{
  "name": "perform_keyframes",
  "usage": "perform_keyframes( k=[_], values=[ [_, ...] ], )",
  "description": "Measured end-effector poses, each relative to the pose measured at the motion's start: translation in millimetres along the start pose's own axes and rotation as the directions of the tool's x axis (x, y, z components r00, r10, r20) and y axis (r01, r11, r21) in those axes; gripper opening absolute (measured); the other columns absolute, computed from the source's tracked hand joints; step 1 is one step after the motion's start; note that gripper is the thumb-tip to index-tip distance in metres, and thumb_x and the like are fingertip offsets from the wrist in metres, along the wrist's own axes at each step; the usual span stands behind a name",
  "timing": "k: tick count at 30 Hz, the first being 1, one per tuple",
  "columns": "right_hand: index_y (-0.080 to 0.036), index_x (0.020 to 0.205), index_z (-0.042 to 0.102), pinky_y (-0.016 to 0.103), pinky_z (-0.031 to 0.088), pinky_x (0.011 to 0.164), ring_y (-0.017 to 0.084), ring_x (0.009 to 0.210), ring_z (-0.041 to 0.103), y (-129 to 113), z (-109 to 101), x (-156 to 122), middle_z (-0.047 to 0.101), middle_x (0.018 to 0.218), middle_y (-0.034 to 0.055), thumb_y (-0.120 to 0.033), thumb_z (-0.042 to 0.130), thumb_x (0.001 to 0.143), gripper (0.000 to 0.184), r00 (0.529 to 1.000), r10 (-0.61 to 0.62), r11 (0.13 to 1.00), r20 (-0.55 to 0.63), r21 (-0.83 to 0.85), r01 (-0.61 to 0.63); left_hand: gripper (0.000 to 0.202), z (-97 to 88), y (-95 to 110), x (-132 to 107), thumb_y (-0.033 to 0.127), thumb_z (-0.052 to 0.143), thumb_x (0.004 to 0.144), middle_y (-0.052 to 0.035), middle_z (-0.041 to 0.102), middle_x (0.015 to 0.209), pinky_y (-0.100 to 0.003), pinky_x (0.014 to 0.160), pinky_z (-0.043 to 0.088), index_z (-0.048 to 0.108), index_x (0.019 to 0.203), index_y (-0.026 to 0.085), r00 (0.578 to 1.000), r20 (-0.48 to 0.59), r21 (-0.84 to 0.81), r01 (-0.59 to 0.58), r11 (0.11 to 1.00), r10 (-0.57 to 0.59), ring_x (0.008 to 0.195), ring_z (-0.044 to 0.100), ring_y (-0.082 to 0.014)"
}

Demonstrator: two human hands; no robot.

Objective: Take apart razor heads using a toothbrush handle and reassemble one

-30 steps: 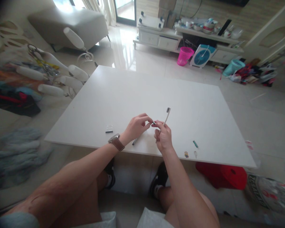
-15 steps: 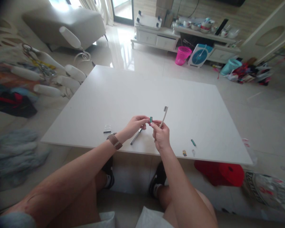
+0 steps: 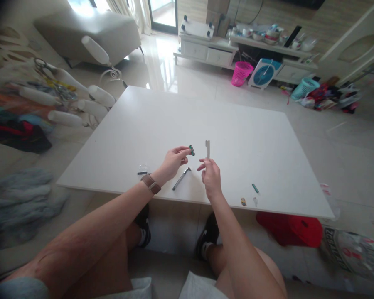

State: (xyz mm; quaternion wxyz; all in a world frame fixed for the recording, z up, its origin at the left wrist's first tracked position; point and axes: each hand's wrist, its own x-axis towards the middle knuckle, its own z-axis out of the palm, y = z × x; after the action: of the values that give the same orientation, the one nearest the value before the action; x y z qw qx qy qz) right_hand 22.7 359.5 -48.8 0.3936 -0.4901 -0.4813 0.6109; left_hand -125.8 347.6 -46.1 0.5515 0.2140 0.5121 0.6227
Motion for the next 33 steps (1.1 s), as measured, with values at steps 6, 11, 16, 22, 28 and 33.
perform_keyframes(
  k=[6,11,16,22,28,33],
  values=[
    [-0.02,0.087,0.065,0.024,0.031,0.049,0.012,0.051,0.042,5.1,0.6,0.1,0.048,0.057,-0.0035,-0.058,0.051,0.091,0.04,0.987,-0.135,0.924,0.085,-0.349,0.157,0.024,-3.8,-0.5,10.8,0.033,0.076,0.069,-0.0046,0.071,0.082,-0.022,0.053,0.039,0.067,0.081,0.014,0.99,-0.123,-0.03,-0.076,0.997,0.072,0.051,0.046,-0.0039],
    [-0.02,0.087,0.065,0.027,0.033,0.056,0.013,0.055,0.045,2.6,1.4,-4.5,0.047,0.057,-0.0033,-0.051,0.046,0.095,0.037,0.983,-0.149,0.863,0.109,-0.471,0.183,0.023,-2.6,1.0,9.7,0.032,0.075,0.069,-0.0036,0.07,0.079,-0.021,0.051,0.037,0.068,0.082,0.013,0.985,-0.122,-0.025,-0.13,0.991,0.126,0.05,0.046,-0.0041],
    [-0.02,0.085,0.065,0.027,0.03,0.055,0.013,0.055,0.044,4.2,-1.1,-8.2,0.047,0.057,-0.0034,-0.051,0.046,0.096,0.037,0.981,-0.148,0.833,0.123,-0.519,0.19,0.023,-2.9,1.2,6.4,0.032,0.074,0.071,-0.0029,0.069,0.076,-0.021,0.049,0.037,0.068,0.082,0.013,0.978,-0.126,0.013,-0.167,0.986,0.167,0.049,0.046,-0.0046],
    [-0.02,0.088,0.066,0.027,0.029,0.053,0.013,0.052,0.041,7.9,-2.0,-7.8,0.045,0.054,-0.004,-0.055,0.045,0.095,0.041,0.981,-0.121,0.847,0.149,-0.5,0.18,0.021,-1.3,-4.0,1.5,0.033,0.072,0.073,-0.0019,0.068,0.074,-0.021,0.049,0.038,0.07,0.081,0.014,0.973,-0.113,0.13,-0.186,0.974,0.2,0.05,0.046,-0.0055],
    [-0.02,0.089,0.066,0.027,0.029,0.051,0.013,0.05,0.039,6.0,-1.8,0.4,0.045,0.053,-0.004,-0.053,0.046,0.094,0.039,0.984,-0.112,0.86,0.142,-0.482,0.167,0.016,4.9,-10.4,-0.7,0.03,0.07,0.074,-0.0014,0.067,0.07,-0.021,0.048,0.037,0.07,0.078,0.014,0.982,-0.093,0.171,-0.144,0.975,0.162,0.05,0.046,-0.0062],
    [-0.02,0.088,0.066,0.027,0.031,0.053,0.013,0.052,0.042,3.1,-1.1,1.8,0.046,0.054,-0.0034,-0.055,0.047,0.094,0.041,0.983,-0.134,0.866,0.126,-0.468,0.178,0.015,7.7,-10.2,0.2,0.028,0.069,0.074,-0.0008,0.066,0.067,-0.021,0.049,0.036,0.07,0.077,0.014,0.989,-0.076,0.184,-0.109,0.977,0.125,0.05,0.046,-0.0064]
  ],
)
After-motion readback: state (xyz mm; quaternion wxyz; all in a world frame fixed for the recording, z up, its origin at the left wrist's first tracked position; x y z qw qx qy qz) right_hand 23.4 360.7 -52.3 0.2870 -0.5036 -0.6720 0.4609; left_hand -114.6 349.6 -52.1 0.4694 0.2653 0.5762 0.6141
